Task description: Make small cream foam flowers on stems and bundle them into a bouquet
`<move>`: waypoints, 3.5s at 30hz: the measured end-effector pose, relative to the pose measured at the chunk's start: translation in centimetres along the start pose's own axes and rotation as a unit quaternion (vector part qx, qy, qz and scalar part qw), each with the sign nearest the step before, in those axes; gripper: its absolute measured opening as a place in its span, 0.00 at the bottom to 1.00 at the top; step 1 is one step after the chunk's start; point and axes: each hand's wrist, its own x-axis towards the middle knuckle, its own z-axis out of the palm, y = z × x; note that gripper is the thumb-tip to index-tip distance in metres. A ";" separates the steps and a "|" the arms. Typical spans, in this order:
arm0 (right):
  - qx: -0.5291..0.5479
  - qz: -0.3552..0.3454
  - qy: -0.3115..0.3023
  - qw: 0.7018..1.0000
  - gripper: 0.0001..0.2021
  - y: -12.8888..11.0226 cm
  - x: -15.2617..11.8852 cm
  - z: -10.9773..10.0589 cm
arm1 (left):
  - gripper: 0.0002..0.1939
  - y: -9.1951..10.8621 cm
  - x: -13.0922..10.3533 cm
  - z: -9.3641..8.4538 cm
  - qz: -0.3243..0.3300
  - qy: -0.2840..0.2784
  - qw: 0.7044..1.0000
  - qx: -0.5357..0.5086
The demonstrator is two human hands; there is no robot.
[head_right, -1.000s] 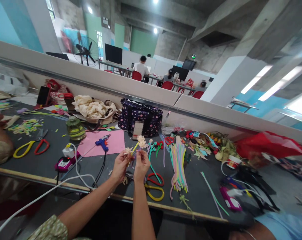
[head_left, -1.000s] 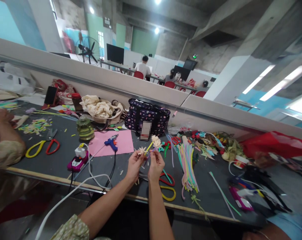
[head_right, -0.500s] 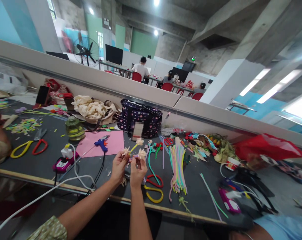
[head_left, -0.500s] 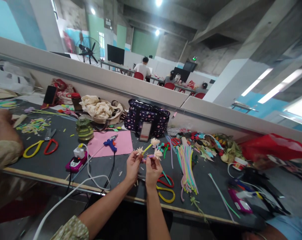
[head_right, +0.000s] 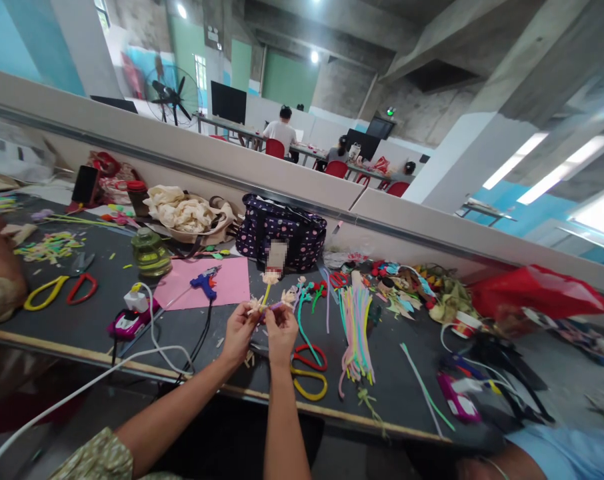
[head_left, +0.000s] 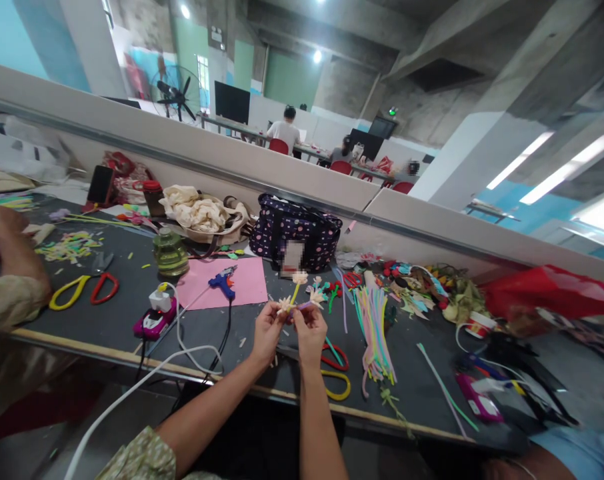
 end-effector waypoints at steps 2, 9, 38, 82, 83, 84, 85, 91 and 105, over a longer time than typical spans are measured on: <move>0.016 0.010 -0.007 1.000 0.10 0.1 -0.1 0.0 | 0.14 -0.1 -0.1 -0.2 0.001 -0.008 1.000 0.009; 0.079 0.043 0.007 0.996 0.12 0.4 -0.2 0.2 | 0.15 -0.4 -0.6 0.0 -0.012 -0.003 1.000 -0.013; 0.065 0.010 0.071 0.995 0.10 1.3 -0.7 1.4 | 0.13 0.5 0.5 1.4 -0.031 0.038 0.996 -0.078; 0.120 0.066 0.058 0.989 0.18 2.0 -0.2 0.3 | 0.14 1.1 2.8 -0.7 -0.212 -0.150 0.964 -0.063; 0.120 0.071 0.052 0.989 0.18 1.9 -0.1 0.2 | 0.13 1.1 3.1 -0.8 -0.218 -0.149 0.962 -0.068; 0.121 0.075 0.046 0.989 0.18 1.9 0.0 0.2 | 0.13 1.1 3.2 -0.8 -0.223 -0.148 0.961 -0.073; 0.122 0.080 0.041 0.988 0.18 1.9 0.0 0.2 | 0.13 1.1 3.3 -0.8 -0.228 -0.145 0.960 -0.078; 0.100 0.084 0.023 0.991 0.16 2.0 -0.1 0.5 | 0.15 0.7 3.2 -0.9 -0.241 -0.116 0.961 -0.074; -0.304 -0.170 0.045 0.936 0.10 0.0 -0.1 0.9 | 0.14 0.2 2.6 -0.1 -0.102 0.008 0.995 -0.020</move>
